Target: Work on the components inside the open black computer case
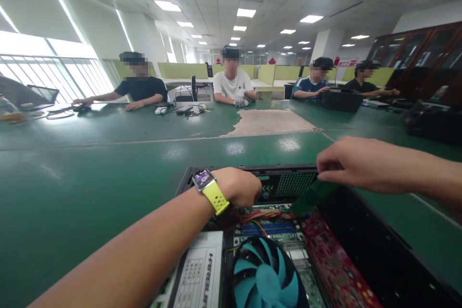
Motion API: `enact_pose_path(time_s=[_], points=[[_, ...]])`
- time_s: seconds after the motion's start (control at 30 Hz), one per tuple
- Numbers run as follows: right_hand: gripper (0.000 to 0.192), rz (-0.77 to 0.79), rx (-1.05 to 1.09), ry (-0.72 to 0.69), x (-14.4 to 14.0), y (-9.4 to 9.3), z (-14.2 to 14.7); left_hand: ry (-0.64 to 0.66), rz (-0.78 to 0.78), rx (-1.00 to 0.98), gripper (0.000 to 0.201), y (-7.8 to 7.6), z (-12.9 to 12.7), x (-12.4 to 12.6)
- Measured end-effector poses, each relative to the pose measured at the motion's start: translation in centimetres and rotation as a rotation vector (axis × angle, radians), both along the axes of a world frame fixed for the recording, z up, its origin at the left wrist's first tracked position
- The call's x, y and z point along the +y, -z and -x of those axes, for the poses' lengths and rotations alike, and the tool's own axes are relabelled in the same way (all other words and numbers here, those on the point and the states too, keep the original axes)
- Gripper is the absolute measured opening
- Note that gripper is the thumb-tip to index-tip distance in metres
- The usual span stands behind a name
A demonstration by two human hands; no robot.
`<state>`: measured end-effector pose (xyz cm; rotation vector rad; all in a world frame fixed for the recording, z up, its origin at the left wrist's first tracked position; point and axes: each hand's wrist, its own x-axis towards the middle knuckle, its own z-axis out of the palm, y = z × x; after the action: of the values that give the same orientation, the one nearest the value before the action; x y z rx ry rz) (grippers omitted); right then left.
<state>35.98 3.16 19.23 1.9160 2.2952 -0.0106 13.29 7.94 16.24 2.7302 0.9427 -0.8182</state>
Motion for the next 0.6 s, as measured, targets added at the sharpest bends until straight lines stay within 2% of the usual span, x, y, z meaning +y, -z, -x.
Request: enact_pose_path(time_s=[0.07, 0.17, 0.3, 0.4, 0.47, 0.5, 0.57, 0.6], points=[[0.015, 0.059, 0.088, -0.102, 0.2, 0.6, 0.5, -0.01, -0.004, 0.017, 0.028, 0.2, -0.2, 0.0], [0.015, 0.039, 0.221, -0.172, 0.1, 2.9, 2.2, -0.004, 0.024, 0.036, 0.031, 0.6, -0.5, 0.0], [0.013, 0.031, 0.349, -0.128, -0.2, 7.2, 4.5, 0.063, 0.089, 0.049, 0.033, 1.9, -1.4, -0.2], [0.008, 0.089, 0.216, -0.102, -0.2, 9.3, 4.9, 0.071, 0.028, 0.05, 0.025, 3.4, -2.6, -0.3], [0.007, 0.122, 0.037, -0.121, -0.6, 9.6, 4.4, 0.065, 0.006, 0.056, 0.026, 3.7, -3.2, -0.2], [0.013, 0.141, -0.03, -0.141, -1.2, 9.4, 3.9, 0.066, 0.002, 0.059, 0.026, 3.5, -3.2, -0.1], [0.03, 0.15, -0.038, -0.186, -3.3, 8.8, 2.7, 0.082, -0.014, -0.007, 0.022, 2.3, -2.6, -0.2], [0.036, 0.107, 0.021, -0.197, -4.8, 8.4, 2.1, 0.088, -0.024, -0.104, 0.02, 1.3, -1.7, -0.5]])
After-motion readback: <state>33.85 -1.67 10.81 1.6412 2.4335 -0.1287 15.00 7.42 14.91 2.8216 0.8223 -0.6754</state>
